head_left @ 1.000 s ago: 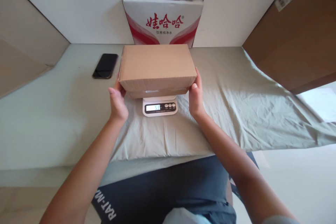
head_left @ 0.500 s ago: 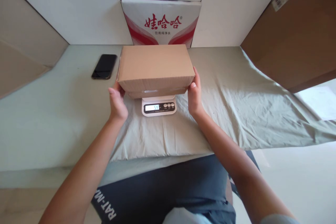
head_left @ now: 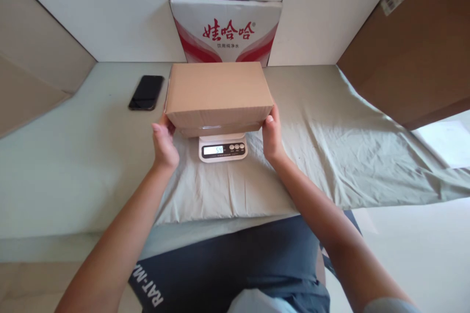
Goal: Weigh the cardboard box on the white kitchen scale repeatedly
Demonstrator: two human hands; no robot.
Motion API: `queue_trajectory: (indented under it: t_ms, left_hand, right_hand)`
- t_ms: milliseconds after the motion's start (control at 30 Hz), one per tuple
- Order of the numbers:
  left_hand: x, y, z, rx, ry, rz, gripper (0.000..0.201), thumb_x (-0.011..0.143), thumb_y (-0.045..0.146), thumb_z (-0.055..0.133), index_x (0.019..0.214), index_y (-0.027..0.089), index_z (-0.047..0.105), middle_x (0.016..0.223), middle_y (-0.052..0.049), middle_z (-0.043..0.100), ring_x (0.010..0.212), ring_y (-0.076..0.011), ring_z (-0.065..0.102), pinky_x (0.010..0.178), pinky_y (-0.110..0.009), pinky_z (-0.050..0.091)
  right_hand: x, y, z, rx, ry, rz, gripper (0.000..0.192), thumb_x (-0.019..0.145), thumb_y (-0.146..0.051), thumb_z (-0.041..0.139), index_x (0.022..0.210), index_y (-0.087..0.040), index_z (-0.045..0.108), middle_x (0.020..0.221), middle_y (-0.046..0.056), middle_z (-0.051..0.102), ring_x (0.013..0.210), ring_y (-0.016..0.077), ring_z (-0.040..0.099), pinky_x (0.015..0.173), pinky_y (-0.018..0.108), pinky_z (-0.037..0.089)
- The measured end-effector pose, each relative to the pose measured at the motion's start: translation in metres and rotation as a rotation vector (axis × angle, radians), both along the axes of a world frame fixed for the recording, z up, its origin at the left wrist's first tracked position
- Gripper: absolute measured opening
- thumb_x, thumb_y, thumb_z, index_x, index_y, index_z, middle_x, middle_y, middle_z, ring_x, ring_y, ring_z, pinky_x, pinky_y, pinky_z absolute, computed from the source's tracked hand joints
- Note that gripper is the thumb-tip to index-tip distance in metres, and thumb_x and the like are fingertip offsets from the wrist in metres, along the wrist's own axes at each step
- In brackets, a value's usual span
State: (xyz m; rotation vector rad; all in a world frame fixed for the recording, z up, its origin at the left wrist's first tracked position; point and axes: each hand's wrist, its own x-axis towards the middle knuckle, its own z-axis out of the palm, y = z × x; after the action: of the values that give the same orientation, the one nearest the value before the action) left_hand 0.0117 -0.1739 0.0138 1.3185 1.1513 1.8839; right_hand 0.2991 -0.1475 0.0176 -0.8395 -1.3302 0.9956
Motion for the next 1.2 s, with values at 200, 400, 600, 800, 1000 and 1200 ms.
queue_trajectory:
  t_ms: [200,400,600,800,1000,1200]
  left_hand:
    - [0.001,-0.001,0.000,-0.002,-0.006,-0.014,0.107,0.093,0.110,0.035,0.130,0.025,0.088,0.135,-0.016,0.086,0.145,-0.0380,0.074,0.126,-0.049,0.055]
    - [0.000,-0.003,-0.002,0.000,-0.002,-0.029,0.105,0.097,0.107,0.036,0.133,0.021,0.085,0.147,-0.018,0.082,0.146,-0.0382,0.073,0.125,-0.047,0.056]
    - [-0.002,-0.005,-0.003,-0.076,-0.012,-0.025,0.092,0.094,0.104,0.051,0.127,0.026,0.087,0.145,-0.015,0.083,0.156,-0.0422,0.065,0.133,-0.054,0.053]
    - [-0.003,-0.005,-0.003,-0.106,-0.027,-0.037,0.092,0.090,0.107,0.053,0.127,0.029,0.087,0.144,-0.013,0.083,0.165,-0.0439,0.056,0.139,-0.059,0.048]
    - [-0.003,-0.004,-0.007,-0.081,-0.035,-0.027,0.087,0.094,0.101,0.055,0.123,0.026,0.088,0.140,-0.016,0.085,0.159,-0.0438,0.064,0.135,-0.057,0.053]
    - [-0.008,-0.001,-0.012,-0.079,-0.007,-0.056,0.080,0.099,0.095,0.055,0.122,0.026,0.090,0.134,-0.016,0.086,0.158,-0.0456,0.064,0.131,-0.060,0.057]
  right_hand:
    - [0.000,-0.001,0.000,-0.026,0.037,0.004,0.085,0.099,-0.089,0.055,0.173,-0.047,0.045,0.195,-0.008,0.036,0.188,0.0334,0.020,0.156,0.065,0.018]
    - [0.000,0.001,0.000,-0.030,0.054,-0.005,0.085,0.100,-0.087,0.057,0.172,-0.043,0.048,0.194,-0.004,0.038,0.187,0.0346,0.024,0.155,0.066,0.020]
    - [-0.001,0.000,0.002,-0.045,0.023,-0.016,0.088,0.099,-0.090,0.056,0.174,-0.045,0.046,0.193,-0.004,0.041,0.186,0.0338,0.026,0.155,0.066,0.023]
    - [-0.001,0.000,0.002,-0.047,0.013,-0.020,0.090,0.098,-0.092,0.055,0.174,-0.043,0.046,0.192,-0.003,0.043,0.186,0.0334,0.027,0.155,0.065,0.023]
    - [-0.005,-0.003,0.008,-0.012,0.031,0.015,0.081,0.102,-0.086,0.055,0.169,-0.041,0.055,0.188,-0.002,0.051,0.183,0.0330,0.035,0.154,0.059,0.027]
    - [-0.010,-0.005,0.012,0.032,0.003,0.023,0.076,0.103,-0.086,0.050,0.163,-0.039,0.062,0.175,0.002,0.066,0.173,0.0343,0.051,0.148,0.054,0.040]
